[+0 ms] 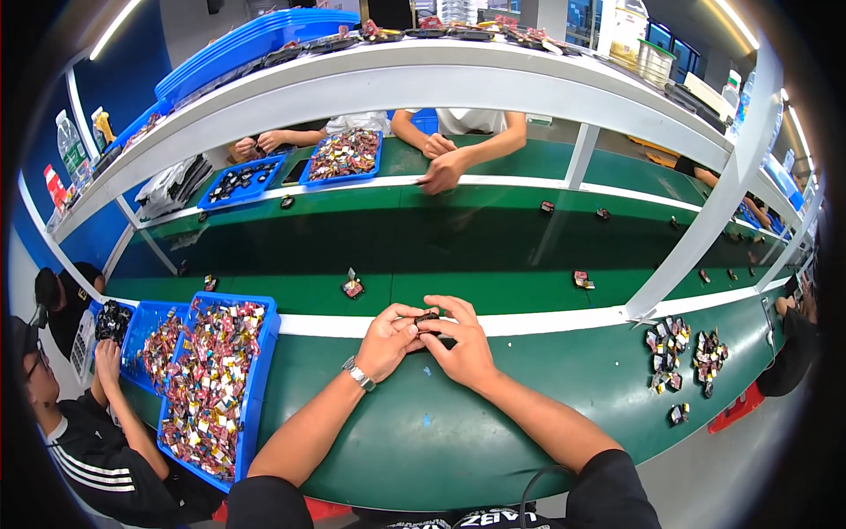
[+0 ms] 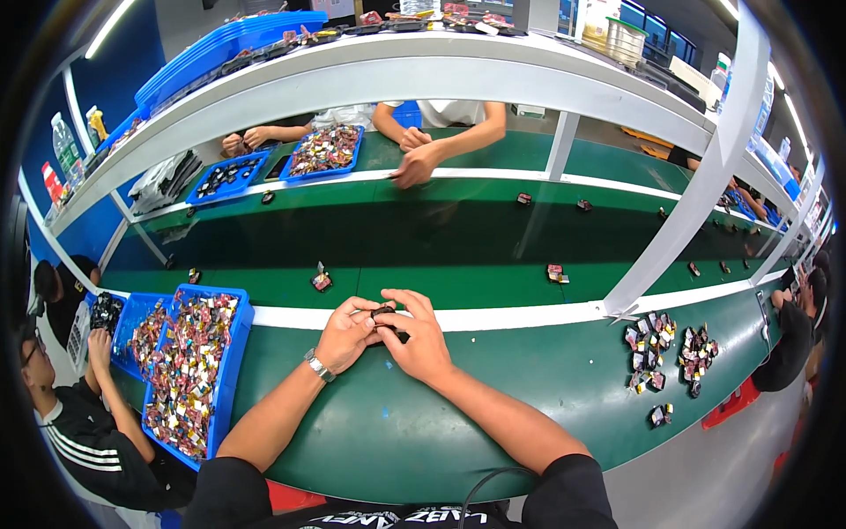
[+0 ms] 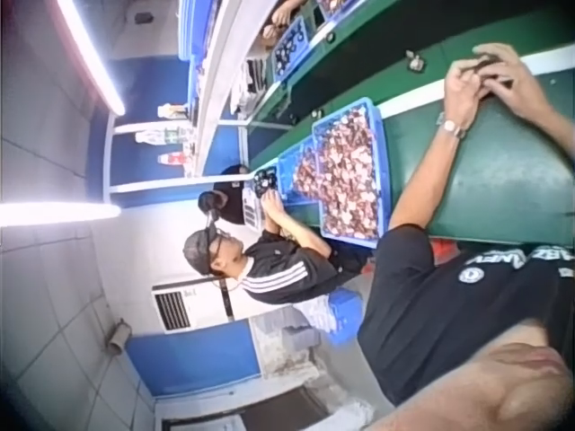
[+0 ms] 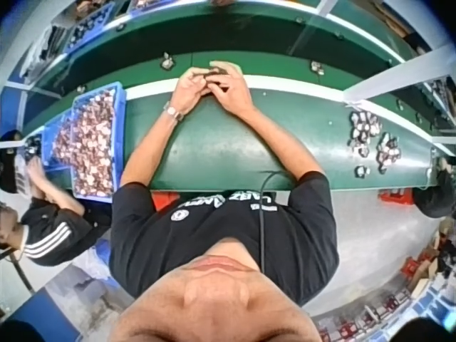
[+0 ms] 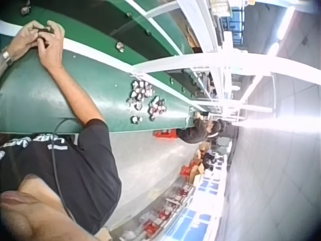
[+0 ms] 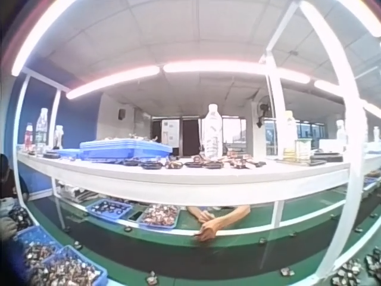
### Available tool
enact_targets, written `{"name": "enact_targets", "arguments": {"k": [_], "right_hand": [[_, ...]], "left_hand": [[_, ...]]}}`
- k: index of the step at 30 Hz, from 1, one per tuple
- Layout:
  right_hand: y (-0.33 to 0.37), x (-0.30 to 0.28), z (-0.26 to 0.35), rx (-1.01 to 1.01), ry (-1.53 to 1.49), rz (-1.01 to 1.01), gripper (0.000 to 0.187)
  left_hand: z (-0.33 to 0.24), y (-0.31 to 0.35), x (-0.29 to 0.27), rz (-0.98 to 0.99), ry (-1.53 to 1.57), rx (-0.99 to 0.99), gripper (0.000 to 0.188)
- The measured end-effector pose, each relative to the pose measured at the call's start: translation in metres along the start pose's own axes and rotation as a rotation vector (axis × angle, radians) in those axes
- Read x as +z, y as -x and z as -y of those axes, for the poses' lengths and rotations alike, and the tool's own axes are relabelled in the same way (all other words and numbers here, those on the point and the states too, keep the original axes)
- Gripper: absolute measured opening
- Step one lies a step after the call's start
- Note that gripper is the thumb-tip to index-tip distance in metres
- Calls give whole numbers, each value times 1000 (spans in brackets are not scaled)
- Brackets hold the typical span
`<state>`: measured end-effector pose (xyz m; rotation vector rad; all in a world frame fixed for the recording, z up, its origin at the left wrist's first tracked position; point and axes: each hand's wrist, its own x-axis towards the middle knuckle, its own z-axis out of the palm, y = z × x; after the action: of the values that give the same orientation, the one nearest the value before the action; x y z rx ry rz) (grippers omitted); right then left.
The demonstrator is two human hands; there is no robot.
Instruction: The person is assembling small plastic toy parts at a manufacturing workbench.
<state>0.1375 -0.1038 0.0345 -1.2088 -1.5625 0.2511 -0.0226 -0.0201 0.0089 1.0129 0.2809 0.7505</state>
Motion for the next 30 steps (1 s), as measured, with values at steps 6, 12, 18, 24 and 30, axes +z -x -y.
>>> {"name": "enact_targets", "arguments": {"k": [6,12,18,24,30], "right_hand": [[-2,1,4,-45,71,23,21],[0,0,-1,-60,136,0,20],[-5,-2,1,-129,204,-87,18],[-5,-1,4,-176,253,-60,20],[-4,0,0,-231,293,-91,21]], "left_hand": [[0,1,0,-47,-57,31,23],[1,0,2,-73,-69,-58,25],[0,-1,3,-91,-75,-73,24],[-2,0,3,-103,-74,-93,26],[-2,0,6,-90,-61,-92,27]]}}
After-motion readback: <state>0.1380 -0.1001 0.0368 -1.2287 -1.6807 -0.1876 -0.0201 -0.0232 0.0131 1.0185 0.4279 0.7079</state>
